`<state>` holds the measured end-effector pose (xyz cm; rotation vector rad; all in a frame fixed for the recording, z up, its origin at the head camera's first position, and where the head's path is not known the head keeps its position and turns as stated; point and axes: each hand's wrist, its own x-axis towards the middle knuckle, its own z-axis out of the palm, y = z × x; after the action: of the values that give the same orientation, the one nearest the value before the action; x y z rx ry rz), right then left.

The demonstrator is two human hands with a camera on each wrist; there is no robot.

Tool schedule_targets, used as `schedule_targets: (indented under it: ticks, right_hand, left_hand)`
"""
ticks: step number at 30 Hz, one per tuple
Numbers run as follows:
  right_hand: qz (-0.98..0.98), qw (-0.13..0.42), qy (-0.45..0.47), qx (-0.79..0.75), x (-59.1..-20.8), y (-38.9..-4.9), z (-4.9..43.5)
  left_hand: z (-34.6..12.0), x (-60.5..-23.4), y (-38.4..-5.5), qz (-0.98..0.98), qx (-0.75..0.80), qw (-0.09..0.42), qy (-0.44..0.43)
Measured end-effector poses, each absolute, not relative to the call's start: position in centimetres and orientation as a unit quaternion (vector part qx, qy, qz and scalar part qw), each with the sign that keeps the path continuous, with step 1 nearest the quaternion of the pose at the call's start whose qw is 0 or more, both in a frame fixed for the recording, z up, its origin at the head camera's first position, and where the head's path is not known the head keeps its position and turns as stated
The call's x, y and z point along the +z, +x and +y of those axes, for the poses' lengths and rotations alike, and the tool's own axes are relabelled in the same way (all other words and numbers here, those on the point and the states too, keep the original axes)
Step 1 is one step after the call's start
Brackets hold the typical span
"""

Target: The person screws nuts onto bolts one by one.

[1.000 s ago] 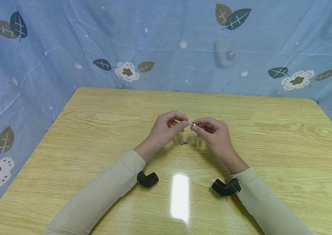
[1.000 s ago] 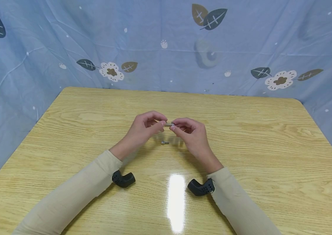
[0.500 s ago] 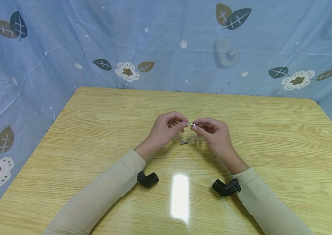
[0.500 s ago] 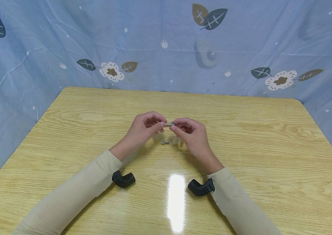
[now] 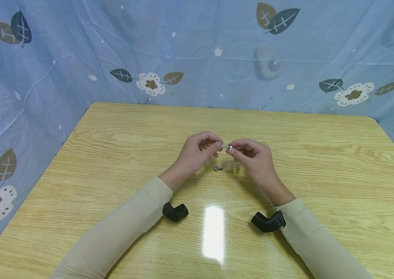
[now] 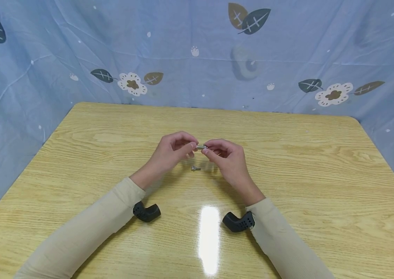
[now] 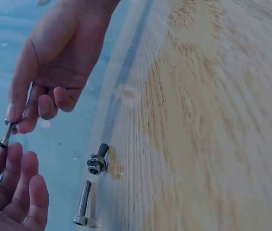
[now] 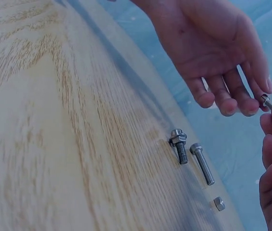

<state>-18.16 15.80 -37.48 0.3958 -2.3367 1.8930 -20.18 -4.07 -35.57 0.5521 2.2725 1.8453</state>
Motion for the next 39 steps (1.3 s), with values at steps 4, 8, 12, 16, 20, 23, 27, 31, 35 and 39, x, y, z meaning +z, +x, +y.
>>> schedule_targets:
  ticks: [4, 8, 12, 16, 20, 23, 27, 31, 35, 39]
  right_hand:
    - [-0.769, 0.056, 0.129, 0.624, -37.54, -18.21, 15.82]
    - [-0.769, 0.055, 0.129, 0.624, -37.53, -18.20, 15.86]
    - [-0.769, 0.052, 0.129, 0.624, -37.46, -18.16, 15.90]
    - [-0.769, 0.050, 0.128, 0.625, -37.40, -18.14, 15.92]
    - [-0.767, 0.048, 0.126, 0.628, -37.35, -18.15, 15.90]
    - [-0.766, 0.048, 0.124, 0.629, -37.33, -18.16, 15.88]
    - [-0.768, 0.050, 0.123, 0.626, -37.33, -18.17, 15.87]
    - [-0.770, 0.050, 0.124, 0.624, -37.30, -18.16, 15.87]
    - [-0.771, 0.049, 0.125, 0.623, -37.29, -18.13, 15.87]
    - [-0.769, 0.049, 0.126, 0.625, -37.33, -18.13, 15.87]
  left_hand:
    - [-4.00, -35.57, -20.18, 0.762, 0.616, 0.084, 0.183]
    - [-3.93, -35.58, -20.18, 0.769, 0.607, 0.072, 0.188]
    - [-3.91, -35.55, -20.16, 0.774, 0.599, 0.061, 0.194]
    - [-3.95, -35.52, -20.10, 0.775, 0.597, 0.057, 0.197]
    - [-3.98, -35.51, -20.06, 0.773, 0.599, 0.060, 0.201]
    - [-4.00, -35.52, -20.06, 0.771, 0.600, 0.067, 0.202]
    - [-3.98, -35.53, -20.14, 0.766, 0.609, 0.075, 0.190]
    - [-3.93, -35.57, -20.24, 0.757, 0.623, 0.081, 0.180]
    - [-3.93, -35.62, -20.27, 0.758, 0.622, 0.078, 0.182]
    - [-3.92, -35.66, -20.23, 0.760, 0.618, 0.068, 0.190]
